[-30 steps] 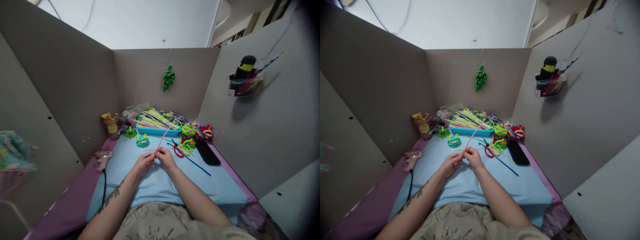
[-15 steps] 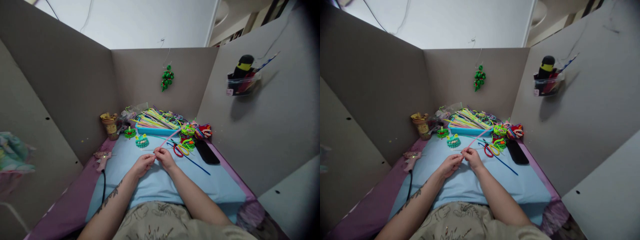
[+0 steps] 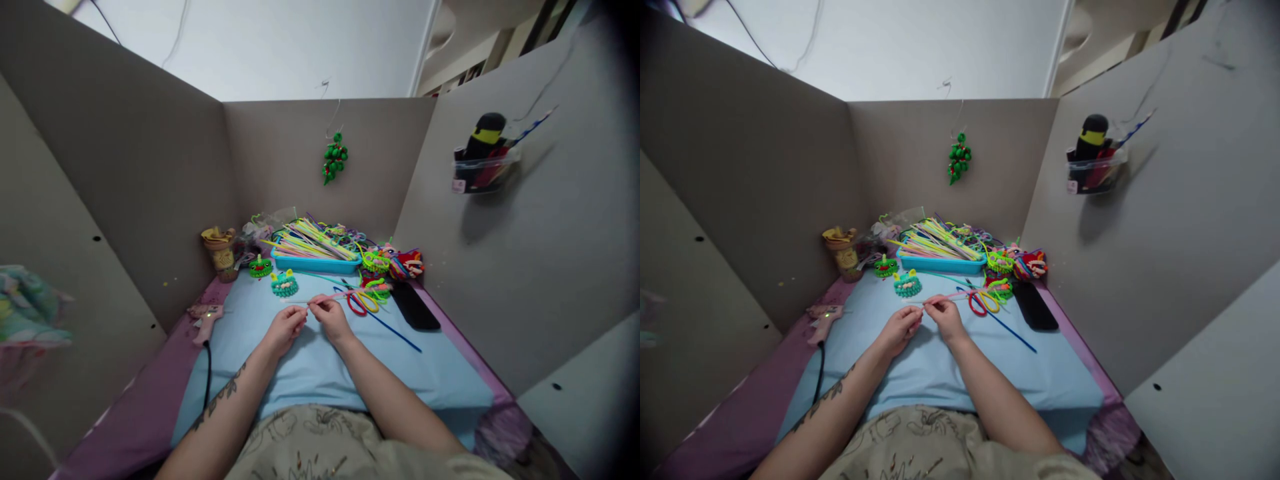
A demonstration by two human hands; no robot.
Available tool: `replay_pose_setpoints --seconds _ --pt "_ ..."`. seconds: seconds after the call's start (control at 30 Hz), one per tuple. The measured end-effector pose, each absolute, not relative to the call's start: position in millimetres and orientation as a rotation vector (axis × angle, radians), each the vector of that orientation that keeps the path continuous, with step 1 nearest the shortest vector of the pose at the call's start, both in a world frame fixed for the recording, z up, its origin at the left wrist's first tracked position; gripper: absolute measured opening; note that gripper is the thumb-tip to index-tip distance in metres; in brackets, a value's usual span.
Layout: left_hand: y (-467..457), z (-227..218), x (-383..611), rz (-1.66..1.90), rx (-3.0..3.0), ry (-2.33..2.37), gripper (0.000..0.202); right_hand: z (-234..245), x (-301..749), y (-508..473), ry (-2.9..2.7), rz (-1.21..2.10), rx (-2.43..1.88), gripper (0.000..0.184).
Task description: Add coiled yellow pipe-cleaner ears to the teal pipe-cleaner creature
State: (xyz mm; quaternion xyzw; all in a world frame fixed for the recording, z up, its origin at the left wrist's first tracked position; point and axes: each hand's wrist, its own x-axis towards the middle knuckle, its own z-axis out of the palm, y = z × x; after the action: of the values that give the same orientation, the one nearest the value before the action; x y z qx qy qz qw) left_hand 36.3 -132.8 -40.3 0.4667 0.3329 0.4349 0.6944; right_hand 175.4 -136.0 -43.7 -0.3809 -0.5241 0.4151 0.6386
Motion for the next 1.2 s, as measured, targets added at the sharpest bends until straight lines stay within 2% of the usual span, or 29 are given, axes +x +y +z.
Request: replay_pose_setpoints --seconds 0.2,0.53,0.67,1.2 --pt "-130 -43 36 1.054 0.983 0.729 0.029 -37 173 -147 -1.347 0.676 -0.92 0.008" --pt "-129 -41 34 1.12 0.882 0.699 0.034 -40 166 -151 -1.528 0.494 -0.943 0.014" --pt "-128 -41 34 1.145 0.836 0.683 0.034 -41 165 -152 -1.624 0.42 -0.901 0.023" --pt "-133 -34 35 1.132 0.911 0.714 0.03 -33 172 -152 -1.407 0.603 -0.933 0.011"
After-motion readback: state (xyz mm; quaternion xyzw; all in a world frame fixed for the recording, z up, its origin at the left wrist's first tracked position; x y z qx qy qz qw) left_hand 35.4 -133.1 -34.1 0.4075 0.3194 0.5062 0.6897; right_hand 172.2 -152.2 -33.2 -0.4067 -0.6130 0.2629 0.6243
